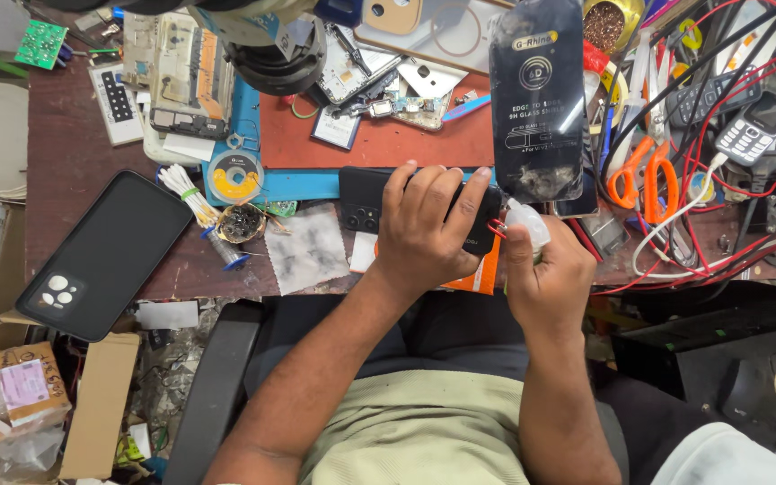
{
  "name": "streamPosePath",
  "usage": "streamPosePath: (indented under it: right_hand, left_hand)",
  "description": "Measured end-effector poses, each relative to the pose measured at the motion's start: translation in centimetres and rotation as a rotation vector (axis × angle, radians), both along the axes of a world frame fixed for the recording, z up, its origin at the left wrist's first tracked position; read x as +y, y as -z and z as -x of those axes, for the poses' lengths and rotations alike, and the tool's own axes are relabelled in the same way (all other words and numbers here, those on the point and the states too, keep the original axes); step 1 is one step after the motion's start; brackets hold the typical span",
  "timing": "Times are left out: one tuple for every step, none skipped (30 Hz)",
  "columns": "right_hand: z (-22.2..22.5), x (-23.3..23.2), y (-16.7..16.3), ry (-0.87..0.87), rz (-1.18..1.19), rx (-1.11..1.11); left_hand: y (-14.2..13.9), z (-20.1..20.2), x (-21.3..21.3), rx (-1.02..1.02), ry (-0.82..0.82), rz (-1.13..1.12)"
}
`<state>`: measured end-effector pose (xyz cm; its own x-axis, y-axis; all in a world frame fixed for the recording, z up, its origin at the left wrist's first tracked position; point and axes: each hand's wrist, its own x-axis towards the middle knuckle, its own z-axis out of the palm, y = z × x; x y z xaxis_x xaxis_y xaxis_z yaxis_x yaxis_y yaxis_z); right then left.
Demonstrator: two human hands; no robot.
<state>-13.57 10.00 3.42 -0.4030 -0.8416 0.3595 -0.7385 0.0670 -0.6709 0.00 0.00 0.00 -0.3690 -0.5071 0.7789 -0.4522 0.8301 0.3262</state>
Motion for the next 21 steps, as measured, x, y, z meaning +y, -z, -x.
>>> streamPosePath:
  right_hand:
    - [0.0, 0.1, 0.1, -0.001, -0.001, 0.002]
    - [0.0, 0.2, 0.3, 0.023, -0.011, -0.003]
    - [0.0, 0.2, 0.4, 0.047, -0.019, -0.006]
    - [-0.1, 0.1, 0.5, 0.068, -0.025, -0.011]
    - [0.2, 0.0, 0.5, 0.051, -0.008, -0.003]
    - [0.0, 0.0, 0.6, 0.032, 0.009, 0.004]
    - [0.0, 0.0, 0.7, 0.013, 0.025, 0.011]
    - [0.2, 0.1, 0.6, 0.007, 0.003, -0.009]
    - [0.4, 0.4, 0.5, -0.001, -0.02, -0.029]
    - [0.6, 0.8, 0.5, -0.006, -0.046, -0.051]
    - [1.1, 1.3, 0.4, -0.028, 0.027, -0.186]
    - [2.1, 2.0, 0.2, -0.045, 0.102, -0.318]
    - [3.3, 3.0, -0.1, -0.056, 0.176, -0.446]
    - [4.7, 3.8, -0.4, -0.02, 0.324, -0.486]
    - [6.5, 4.7, -0.8, 0.017, 0.43, -0.493]
    - [8.3, 5.7, -1.2, 0.053, 0.536, -0.493]
    - [9.9, 6.6, -1.7, 0.106, 0.58, -0.441]
    - [11.7, 7.6, -2.0, 0.162, 0.621, -0.389]
    - [13.5, 8.4, -2.4, 0.239, 0.642, -0.315]
    - [15.3, 9.4, -2.9, 0.314, 0.658, -0.235]
    - [16.9, 10.1, -3.1, 0.388, 0.678, -0.159]
  left_hand:
    - [0.1, 0.0, 0.1, -0.003, 0.002, -0.002]
    - [0.1, 0.0, 0.2, -0.003, 0.002, -0.003]
    - [0.1, 0.1, 0.2, -0.002, 0.002, -0.002]
    - [0.1, 0.0, 0.1, -0.002, 0.0, 0.001]
    - [0.0, 0.3, 0.0, -0.002, 0.002, 0.0]
    - [0.0, 0.0, 0.0, -0.002, 0.003, -0.002]
    - [0.1, 0.0, 0.0, -0.002, 0.003, -0.004]
    - [0.0, 0.0, -0.1, -0.008, 0.001, -0.002]
    - [-0.1, 0.0, -0.1, -0.014, -0.003, -0.002]
    - [-0.2, 0.0, 0.0, -0.022, -0.004, -0.005]
    - [-0.2, -0.1, 0.0, -0.022, -0.004, -0.003]
    - [-0.2, -0.1, 0.1, -0.02, 0.001, -0.001]
    - [-0.2, -0.1, 0.2, -0.015, 0.011, -0.003]
    - [-0.1, 0.1, 0.4, -0.02, 0.017, -0.011]
    - [0.0, 0.0, 0.4, -0.025, 0.025, -0.018]
    - [0.0, 0.2, 0.4, -0.028, 0.036, -0.02]
    - [0.0, 0.2, 0.1, -0.036, 0.024, -0.008]
    - [0.0, 0.2, 0.2, -0.045, 0.017, -0.002]
    - [-0.1, 0.4, 0.1, -0.051, 0.014, 0.005]
    - [-0.1, 0.7, 0.2, -0.054, 0.011, 0.009]
    - [-0.3, 0.7, 0.2, -0.06, 0.007, 0.02]
